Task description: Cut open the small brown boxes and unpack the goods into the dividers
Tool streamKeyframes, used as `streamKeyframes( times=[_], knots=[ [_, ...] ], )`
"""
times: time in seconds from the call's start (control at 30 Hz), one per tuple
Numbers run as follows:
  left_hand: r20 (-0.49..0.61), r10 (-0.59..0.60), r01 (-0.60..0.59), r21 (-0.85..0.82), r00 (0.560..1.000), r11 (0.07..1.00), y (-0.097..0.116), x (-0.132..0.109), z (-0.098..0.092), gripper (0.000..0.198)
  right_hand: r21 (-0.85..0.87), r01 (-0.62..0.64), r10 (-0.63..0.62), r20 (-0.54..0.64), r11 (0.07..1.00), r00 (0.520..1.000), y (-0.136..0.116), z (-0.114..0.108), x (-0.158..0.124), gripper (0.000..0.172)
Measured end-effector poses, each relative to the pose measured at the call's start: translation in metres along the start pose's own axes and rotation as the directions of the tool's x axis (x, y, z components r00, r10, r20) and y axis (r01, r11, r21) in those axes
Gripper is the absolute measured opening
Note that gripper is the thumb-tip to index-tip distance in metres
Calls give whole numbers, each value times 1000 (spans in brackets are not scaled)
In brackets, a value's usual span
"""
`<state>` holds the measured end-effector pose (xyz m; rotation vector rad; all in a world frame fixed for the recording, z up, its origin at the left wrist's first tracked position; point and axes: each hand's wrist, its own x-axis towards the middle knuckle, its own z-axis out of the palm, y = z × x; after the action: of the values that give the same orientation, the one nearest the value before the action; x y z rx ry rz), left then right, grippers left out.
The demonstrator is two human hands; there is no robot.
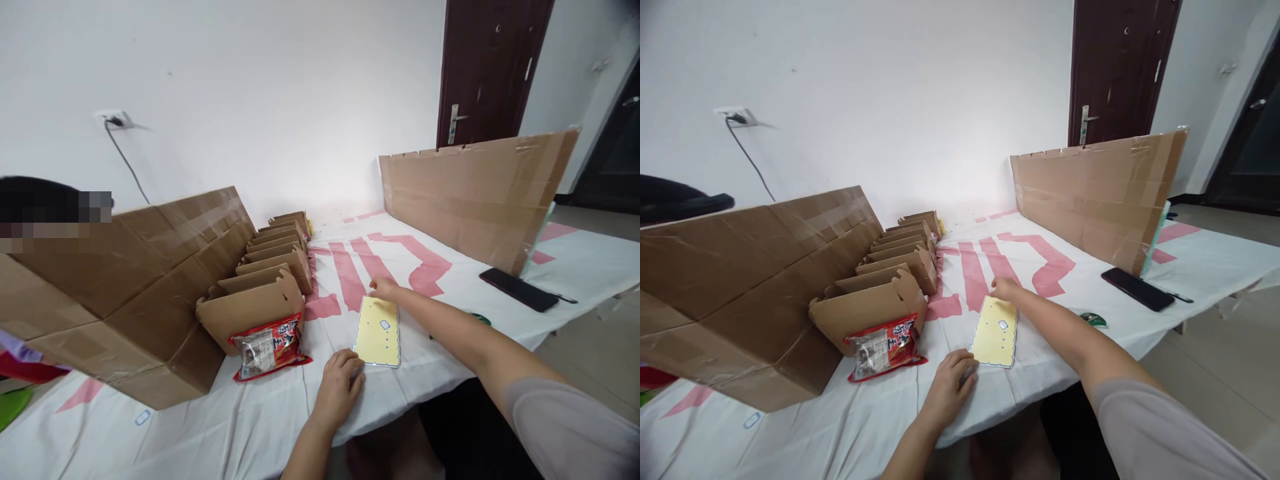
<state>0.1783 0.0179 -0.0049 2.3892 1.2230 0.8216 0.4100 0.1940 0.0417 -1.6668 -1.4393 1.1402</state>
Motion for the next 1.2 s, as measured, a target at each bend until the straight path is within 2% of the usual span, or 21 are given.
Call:
streamKeyframes(
  times=[0.13,0.23,0.33,0.5,0.6,0.7,0.77,0.93,1.0,1.1,1.2],
  knots=[
    [-17,-10,9,-43,1000,999,2,1,-1,20,62,27,-28,6,998,1000,1,-13,-12,23],
    [-58,-42,37,-90,997,995,2,1,-1,19,198,68,-79,46,978,996,-9,-10,-26,13],
    [-137,-114,93,-155,984,984,1,0,-3,19,356,93,-158,157,930,975,-23,0,-47,13],
    [-228,-302,219,-329,926,919,3,2,-4,21,517,58,-279,363,854,889,-33,27,-94,32],
    [-191,-422,290,-483,886,826,7,8,-2,33,554,33,-317,425,832,848,-32,48,-115,46],
    [-114,-489,322,-622,865,714,9,14,0,40,571,24,-348,466,820,813,-28,64,-126,53],
    [-75,-532,349,-677,843,648,9,16,1,38,571,63,-373,445,818,814,-25,68,-126,53],
    [-30,-620,400,-740,784,541,10,16,-2,30,496,185,-368,302,849,880,-11,58,-118,40],
    [-16,-623,407,-745,782,529,12,17,-3,27,438,203,-361,316,876,877,-3,57,-119,34],
    [9,-609,418,-735,793,534,15,18,-1,23,251,289,-364,347,924,864,7,61,-128,17],
    [11,-590,426,-703,807,569,14,20,3,18,77,358,-363,315,931,877,12,64,-134,5]
  ],
)
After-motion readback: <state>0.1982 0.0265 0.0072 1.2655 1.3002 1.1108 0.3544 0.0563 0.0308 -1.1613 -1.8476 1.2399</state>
